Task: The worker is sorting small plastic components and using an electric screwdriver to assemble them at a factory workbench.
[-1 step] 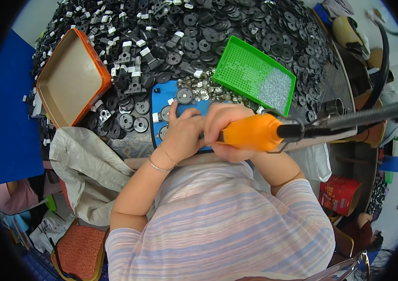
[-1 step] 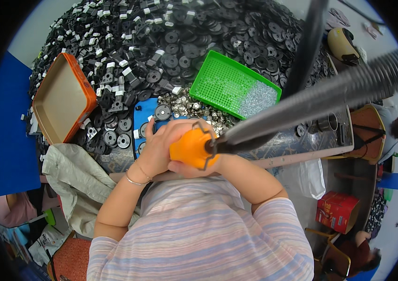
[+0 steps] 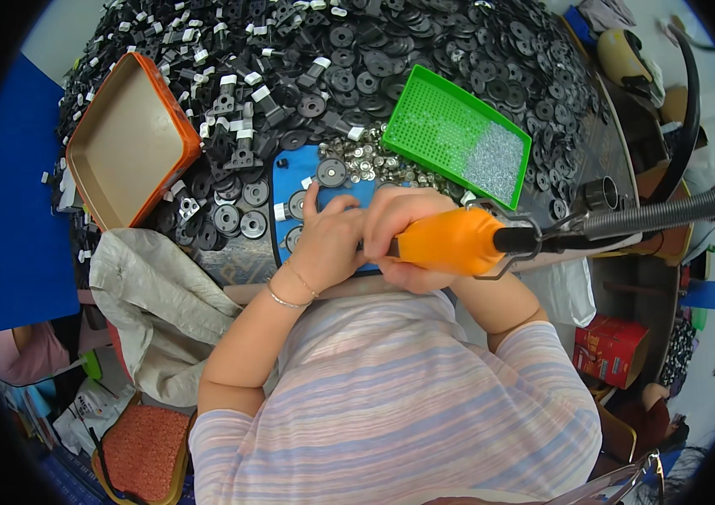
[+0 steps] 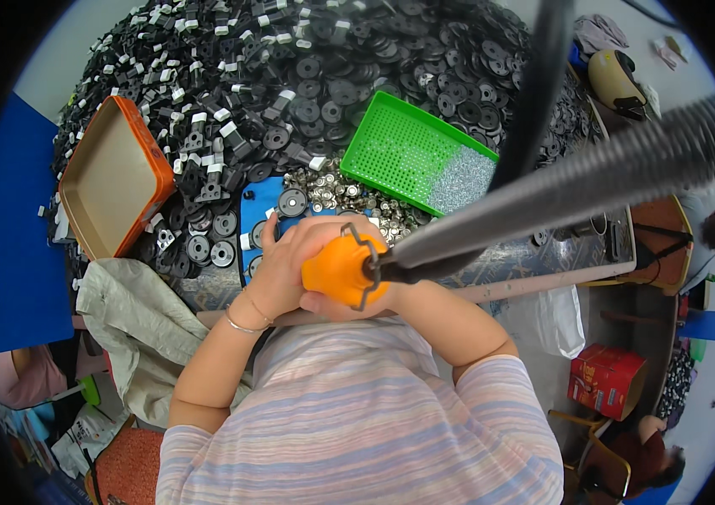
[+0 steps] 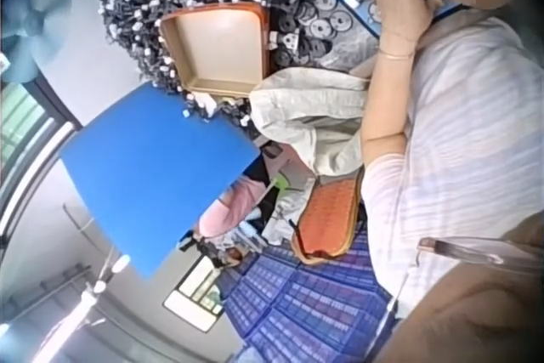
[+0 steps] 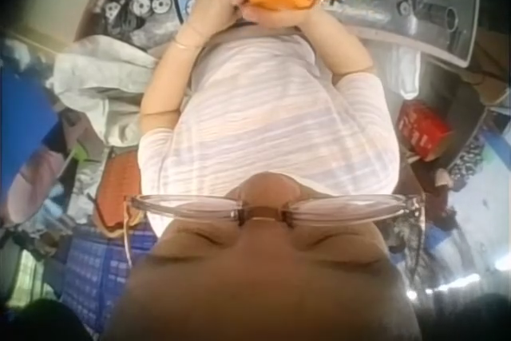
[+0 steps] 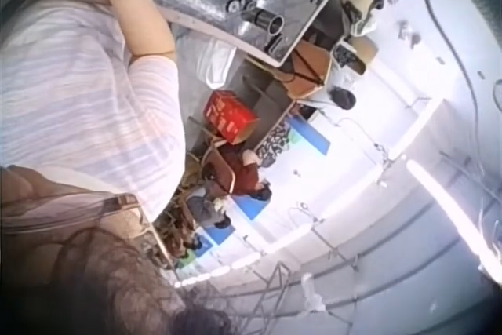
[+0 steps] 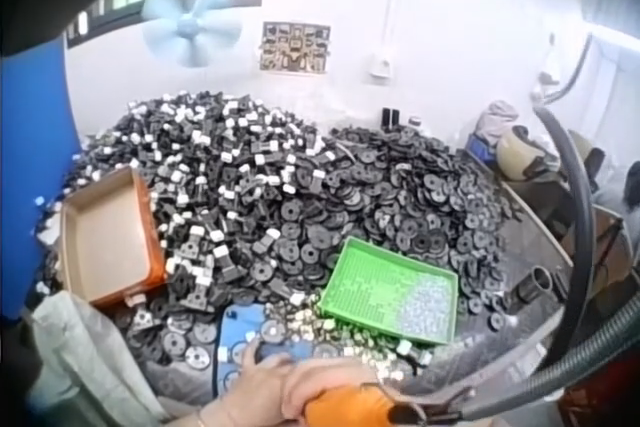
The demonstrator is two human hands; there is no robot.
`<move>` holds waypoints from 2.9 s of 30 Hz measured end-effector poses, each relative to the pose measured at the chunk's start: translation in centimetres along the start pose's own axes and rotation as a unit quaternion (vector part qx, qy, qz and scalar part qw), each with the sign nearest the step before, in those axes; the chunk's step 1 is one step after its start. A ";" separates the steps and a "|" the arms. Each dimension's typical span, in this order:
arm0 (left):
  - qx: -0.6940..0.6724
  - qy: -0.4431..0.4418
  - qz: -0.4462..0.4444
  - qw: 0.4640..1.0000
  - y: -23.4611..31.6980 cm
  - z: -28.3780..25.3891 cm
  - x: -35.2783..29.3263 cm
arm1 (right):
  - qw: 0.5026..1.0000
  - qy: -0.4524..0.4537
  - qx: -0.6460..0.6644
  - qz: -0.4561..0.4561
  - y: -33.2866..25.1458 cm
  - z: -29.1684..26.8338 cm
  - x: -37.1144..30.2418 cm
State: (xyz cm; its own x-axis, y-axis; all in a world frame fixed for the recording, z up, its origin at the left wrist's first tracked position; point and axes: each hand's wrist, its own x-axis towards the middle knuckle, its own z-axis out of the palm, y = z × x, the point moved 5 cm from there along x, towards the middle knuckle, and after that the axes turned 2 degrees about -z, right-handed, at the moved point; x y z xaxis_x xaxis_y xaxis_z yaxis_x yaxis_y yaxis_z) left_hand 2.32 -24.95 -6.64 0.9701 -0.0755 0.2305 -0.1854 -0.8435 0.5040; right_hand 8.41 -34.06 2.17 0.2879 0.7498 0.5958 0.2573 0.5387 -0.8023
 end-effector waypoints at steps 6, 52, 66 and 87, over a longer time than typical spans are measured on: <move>0.005 -0.068 -0.008 0.998 0.0 0.3 -0.2 | 0.982 -0.002 0.188 -0.035 -3.4 -2.6 0.2; -0.001 -0.147 -0.025 0.989 -2.8 -1.1 3.9 | 0.920 0.385 -0.037 -0.068 1.9 -15.2 -3.0; -0.047 -0.120 -0.015 0.992 -3.6 -1.8 3.9 | 0.981 0.189 0.039 -0.025 0.1 -5.5 0.1; -0.022 -0.117 -0.012 0.993 -3.4 -1.6 3.9 | 0.994 0.090 -0.049 0.032 2.8 -3.1 2.4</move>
State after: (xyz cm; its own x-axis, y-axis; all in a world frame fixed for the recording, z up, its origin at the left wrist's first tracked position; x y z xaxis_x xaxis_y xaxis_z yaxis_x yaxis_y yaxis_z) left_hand 6.46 -21.53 -6.11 0.9831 -0.1816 0.0216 -0.1639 -0.8233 0.5434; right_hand 12.72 -31.89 1.46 0.4647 0.6956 0.5479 0.3198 0.4451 -0.8364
